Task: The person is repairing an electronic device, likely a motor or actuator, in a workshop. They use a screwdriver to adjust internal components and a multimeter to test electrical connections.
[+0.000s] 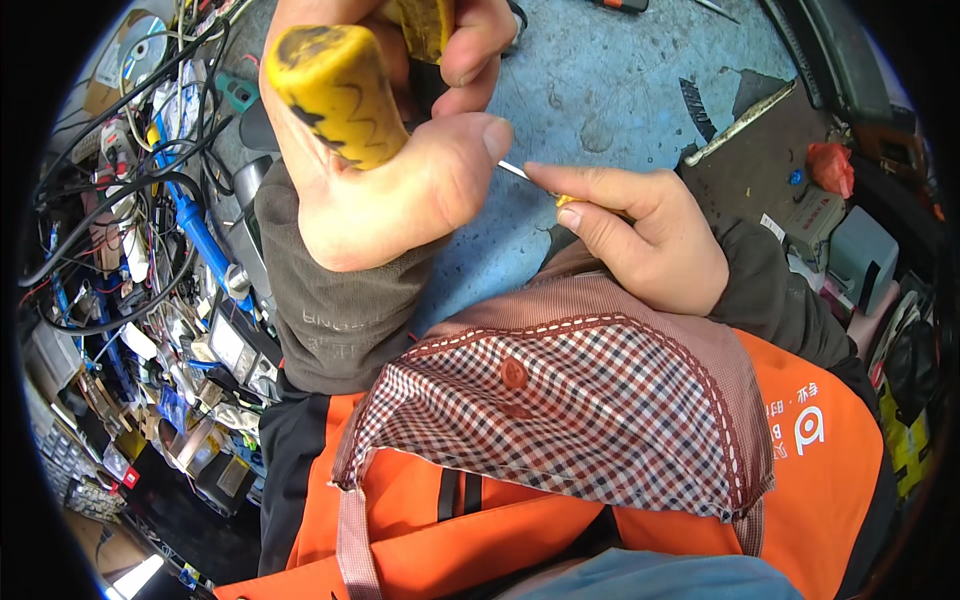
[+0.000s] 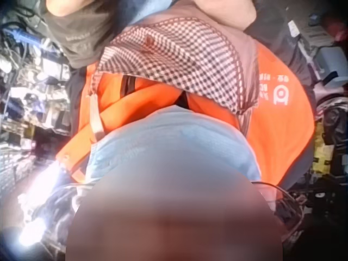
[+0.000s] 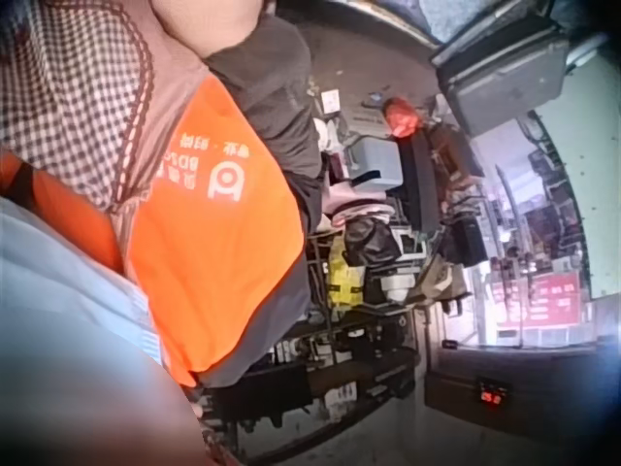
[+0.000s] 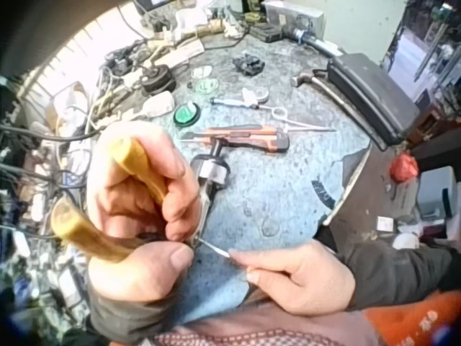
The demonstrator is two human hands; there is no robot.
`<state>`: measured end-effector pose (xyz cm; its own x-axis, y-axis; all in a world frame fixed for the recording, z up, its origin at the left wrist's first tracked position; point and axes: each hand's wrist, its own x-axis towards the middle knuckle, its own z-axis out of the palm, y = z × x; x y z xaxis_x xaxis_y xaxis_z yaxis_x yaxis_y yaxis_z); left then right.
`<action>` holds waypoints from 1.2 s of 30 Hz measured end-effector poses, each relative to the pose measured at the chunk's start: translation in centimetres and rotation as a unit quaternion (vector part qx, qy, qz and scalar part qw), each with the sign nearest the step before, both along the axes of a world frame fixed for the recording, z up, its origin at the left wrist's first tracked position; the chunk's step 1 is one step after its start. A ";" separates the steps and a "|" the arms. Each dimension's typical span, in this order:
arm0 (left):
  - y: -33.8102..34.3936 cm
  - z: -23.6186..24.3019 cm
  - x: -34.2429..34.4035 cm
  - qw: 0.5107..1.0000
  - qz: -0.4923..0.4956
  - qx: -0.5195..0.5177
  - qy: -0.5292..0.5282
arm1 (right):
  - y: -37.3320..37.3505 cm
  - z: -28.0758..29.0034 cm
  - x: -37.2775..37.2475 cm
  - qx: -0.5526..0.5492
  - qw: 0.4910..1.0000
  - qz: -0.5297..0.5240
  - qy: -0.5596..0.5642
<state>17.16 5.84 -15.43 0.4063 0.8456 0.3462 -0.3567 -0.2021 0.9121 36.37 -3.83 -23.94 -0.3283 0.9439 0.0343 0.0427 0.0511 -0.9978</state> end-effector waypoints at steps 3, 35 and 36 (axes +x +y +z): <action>0.2 -0.5 -0.5 1.000 -0.003 0.014 0.013 | 0.5 0.6 0.4 -0.006 0.997 0.031 -0.065; -1.5 9.9 -10.5 0.942 0.127 0.132 0.280 | 3.6 5.9 3.9 0.162 0.920 -0.130 -0.331; -2.5 9.9 -10.8 0.920 0.130 0.091 0.359 | 3.7 5.7 3.9 0.183 0.906 -0.135 -0.356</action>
